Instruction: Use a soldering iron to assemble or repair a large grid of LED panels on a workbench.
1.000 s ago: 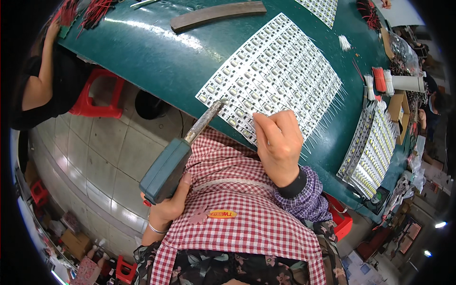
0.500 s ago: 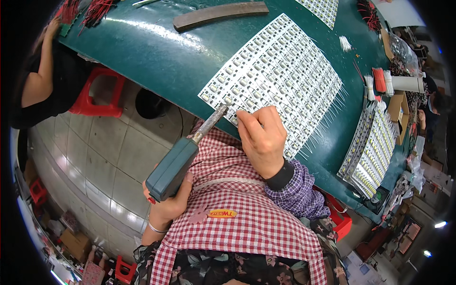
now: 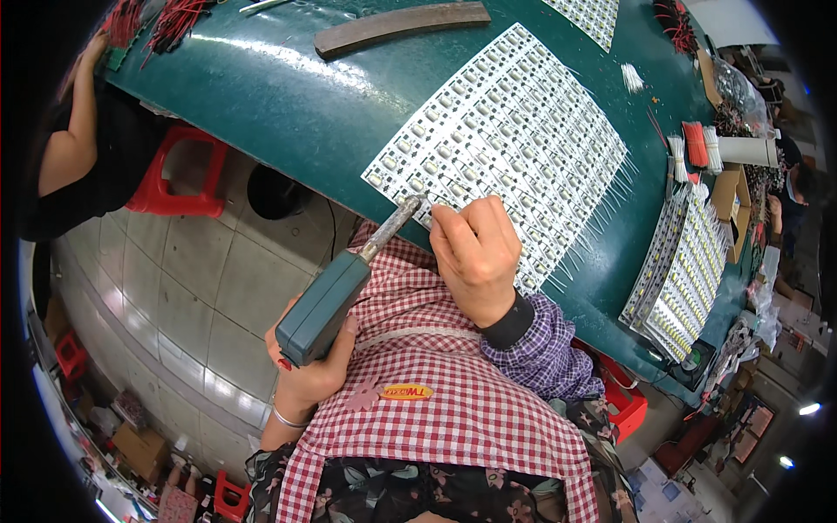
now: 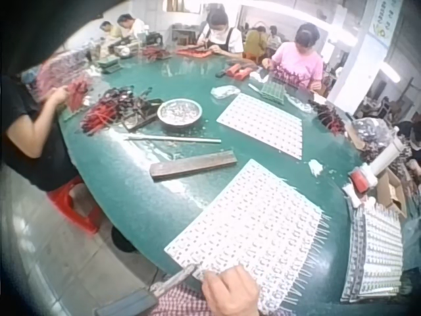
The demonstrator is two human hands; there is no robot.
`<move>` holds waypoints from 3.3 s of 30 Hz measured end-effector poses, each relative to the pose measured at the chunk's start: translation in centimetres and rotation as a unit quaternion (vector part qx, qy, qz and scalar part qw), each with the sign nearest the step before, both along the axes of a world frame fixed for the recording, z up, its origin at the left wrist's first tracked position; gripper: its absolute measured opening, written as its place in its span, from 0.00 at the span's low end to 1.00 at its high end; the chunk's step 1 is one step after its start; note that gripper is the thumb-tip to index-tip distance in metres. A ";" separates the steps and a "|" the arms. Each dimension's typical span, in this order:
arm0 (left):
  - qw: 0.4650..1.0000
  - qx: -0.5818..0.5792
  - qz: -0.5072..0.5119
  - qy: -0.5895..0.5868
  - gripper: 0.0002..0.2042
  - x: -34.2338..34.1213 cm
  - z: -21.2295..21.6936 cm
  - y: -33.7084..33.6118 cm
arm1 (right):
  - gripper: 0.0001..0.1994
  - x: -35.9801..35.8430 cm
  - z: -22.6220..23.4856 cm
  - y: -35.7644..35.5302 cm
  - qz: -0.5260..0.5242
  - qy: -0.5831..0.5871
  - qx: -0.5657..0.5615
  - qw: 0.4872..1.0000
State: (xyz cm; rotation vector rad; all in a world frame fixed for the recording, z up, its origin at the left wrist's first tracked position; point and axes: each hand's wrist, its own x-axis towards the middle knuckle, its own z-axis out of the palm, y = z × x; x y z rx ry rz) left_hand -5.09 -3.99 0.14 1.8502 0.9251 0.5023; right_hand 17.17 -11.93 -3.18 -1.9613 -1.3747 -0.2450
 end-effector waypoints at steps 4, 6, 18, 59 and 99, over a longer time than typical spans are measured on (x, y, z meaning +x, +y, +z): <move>1.000 -0.021 0.007 0.011 0.10 -0.2 -0.2 -0.1 | 0.11 0.0 0.0 0.0 0.001 0.000 0.001 1.000; 1.000 -0.017 0.005 0.011 0.10 -0.3 -0.3 -0.1 | 0.11 0.0 -0.1 0.0 0.001 -0.002 0.001 1.000; 0.999 0.015 0.033 -0.024 0.09 -0.9 -0.1 -0.6 | 0.11 -0.1 -0.2 0.0 -0.002 -0.001 0.004 1.000; 1.000 0.010 0.022 0.014 0.09 -1.5 -0.1 -1.0 | 0.08 0.6 0.6 0.0 0.020 0.125 -0.013 0.992; 0.997 0.006 0.081 -0.002 0.09 1.2 -0.4 -0.7 | 0.07 35.8 -2.9 -1.2 -0.321 -0.111 -0.216 0.916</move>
